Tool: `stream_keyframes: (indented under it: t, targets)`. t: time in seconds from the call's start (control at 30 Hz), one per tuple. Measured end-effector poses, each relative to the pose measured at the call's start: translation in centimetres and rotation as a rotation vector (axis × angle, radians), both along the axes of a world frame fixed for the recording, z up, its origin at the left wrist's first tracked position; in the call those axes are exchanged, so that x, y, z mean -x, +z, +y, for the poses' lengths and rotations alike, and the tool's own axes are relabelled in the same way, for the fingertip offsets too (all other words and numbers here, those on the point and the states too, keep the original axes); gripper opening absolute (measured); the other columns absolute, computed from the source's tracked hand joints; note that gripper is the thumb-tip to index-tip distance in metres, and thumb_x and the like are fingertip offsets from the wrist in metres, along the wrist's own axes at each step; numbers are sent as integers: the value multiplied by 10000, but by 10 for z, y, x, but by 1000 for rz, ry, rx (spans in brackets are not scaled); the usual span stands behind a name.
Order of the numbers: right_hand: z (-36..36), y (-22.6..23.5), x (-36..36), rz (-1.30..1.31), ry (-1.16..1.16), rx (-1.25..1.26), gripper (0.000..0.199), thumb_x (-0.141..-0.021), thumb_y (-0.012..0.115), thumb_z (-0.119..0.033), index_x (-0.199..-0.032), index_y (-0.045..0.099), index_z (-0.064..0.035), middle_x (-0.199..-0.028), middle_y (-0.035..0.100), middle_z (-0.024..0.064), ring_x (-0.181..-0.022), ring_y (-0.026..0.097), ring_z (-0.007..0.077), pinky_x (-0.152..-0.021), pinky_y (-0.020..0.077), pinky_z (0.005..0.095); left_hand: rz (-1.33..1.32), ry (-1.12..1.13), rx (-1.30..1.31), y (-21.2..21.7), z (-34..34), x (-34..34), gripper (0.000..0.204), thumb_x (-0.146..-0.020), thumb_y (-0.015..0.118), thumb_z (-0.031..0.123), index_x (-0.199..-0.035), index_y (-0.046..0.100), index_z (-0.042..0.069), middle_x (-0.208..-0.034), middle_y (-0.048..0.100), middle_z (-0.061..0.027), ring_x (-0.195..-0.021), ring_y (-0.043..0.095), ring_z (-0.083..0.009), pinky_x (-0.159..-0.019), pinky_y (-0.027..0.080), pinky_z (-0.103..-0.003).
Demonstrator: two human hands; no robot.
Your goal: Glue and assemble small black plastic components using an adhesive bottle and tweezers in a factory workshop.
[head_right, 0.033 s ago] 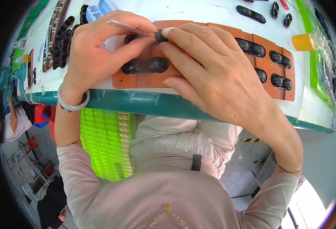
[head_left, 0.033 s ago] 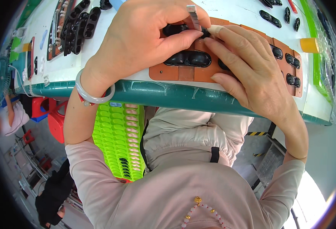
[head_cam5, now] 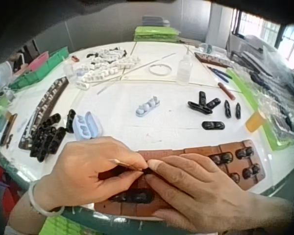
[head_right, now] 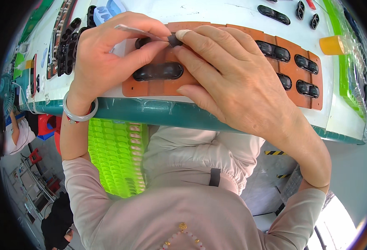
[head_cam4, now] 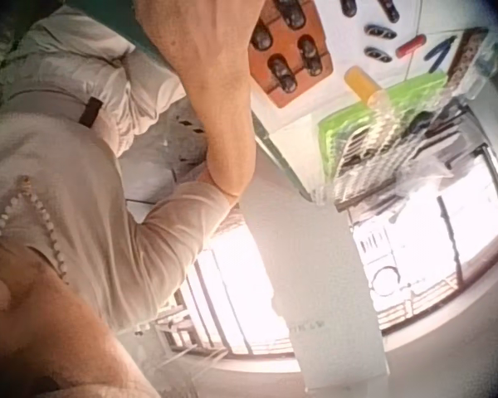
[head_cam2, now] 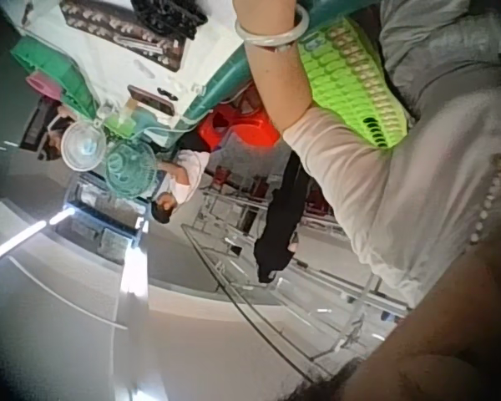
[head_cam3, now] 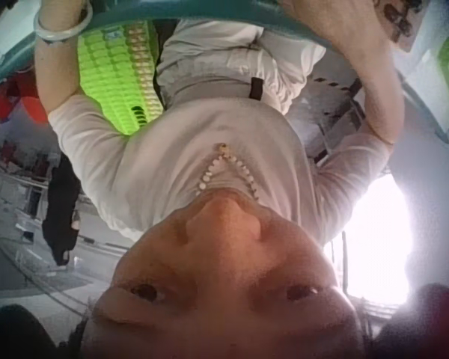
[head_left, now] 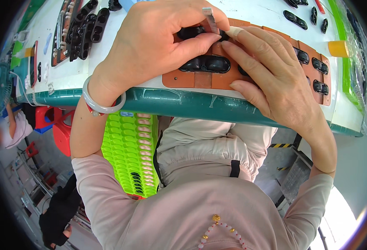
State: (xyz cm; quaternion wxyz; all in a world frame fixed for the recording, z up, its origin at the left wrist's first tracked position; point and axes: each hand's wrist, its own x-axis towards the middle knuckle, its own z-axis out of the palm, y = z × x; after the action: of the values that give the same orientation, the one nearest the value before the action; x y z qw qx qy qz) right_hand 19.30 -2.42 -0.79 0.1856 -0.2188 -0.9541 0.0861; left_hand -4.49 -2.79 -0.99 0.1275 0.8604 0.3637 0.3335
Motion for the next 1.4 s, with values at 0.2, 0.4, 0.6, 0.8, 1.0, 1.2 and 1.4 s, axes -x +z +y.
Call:
stream_keyframes:
  t: [0.2, 0.4, 0.6, 0.8, 1.0, 1.2, 1.4]
  targets:
    - [1, -8, -2, -69, -11, -63, 514, -856, 608, -329, -1273, 580, -30, -1313, 535, 145, -1220, 507, 319, -1035, 389, 454, -28, -16, -91, -2, 1, -4, 183, -736, 718, -56, -901, 682, 14, -874, 693, -65, -772, 668, -176, -687, 529, -256]
    - [0, -9, 0, -63, -19, -64, 530, -836, 615, -309, -1285, 564, -32, -1338, 509, 132, -1209, 508, 307, -1034, 379, 452, 14, -21, -101, 0, 1, -5, 205, -730, 708, -71, -916, 679, 10, -858, 685, -74, -772, 665, -183, -695, 526, -253]
    - [0, -9, 3, -69, -3, -50, 517, -801, 624, -250, -1266, 564, -30, -1350, 497, 120, -1181, 522, 294, -1003, 388, 448, -283, 57, 423, -2, -1, 14, 205, -824, 667, -57, -1026, 639, -40, -1009, 658, -58, -880, 636, -108, -774, 532, -236]
    - [3, -4, 2, -63, 25, -65, 529, -794, 658, -273, -1252, 568, -24, -1330, 518, 125, -1180, 524, 293, -1000, 390, 448, -48, 120, 302, 16, -9, 28, 149, -808, 688, -44, -953, 673, -15, -943, 678, -61, -864, 663, -133, -790, 533, -247]
    - [11, -2, 18, 19, 109, 6, 545, -798, 682, -285, -1256, 564, -13, -1323, 528, 142, -1223, 502, 326, -1025, 403, 468, 115, 140, 250, 22, -12, 19, 110, -795, 692, 2, -905, 688, 1, -873, 698, -36, -810, 663, -116, -756, 511, -236]
    - [10, -8, 22, 14, 99, 65, 541, -817, 670, -270, -1276, 551, -11, -1349, 505, 152, -1245, 482, 357, -1043, 404, 465, 41, 133, 148, 10, -13, 17, 161, -769, 678, -24, -923, 692, 19, -876, 697, -54, -800, 674, -145, -738, 527, -256]
    - [10, -8, 23, -1, 105, 33, 560, -840, 633, -331, -1288, 540, -9, -1360, 488, 150, -1247, 478, 349, -1033, 410, 456, 97, 136, -52, 9, -13, 12, 264, -730, 692, -49, -975, 687, 51, -874, 699, -46, -757, 692, -163, -692, 542, -258]
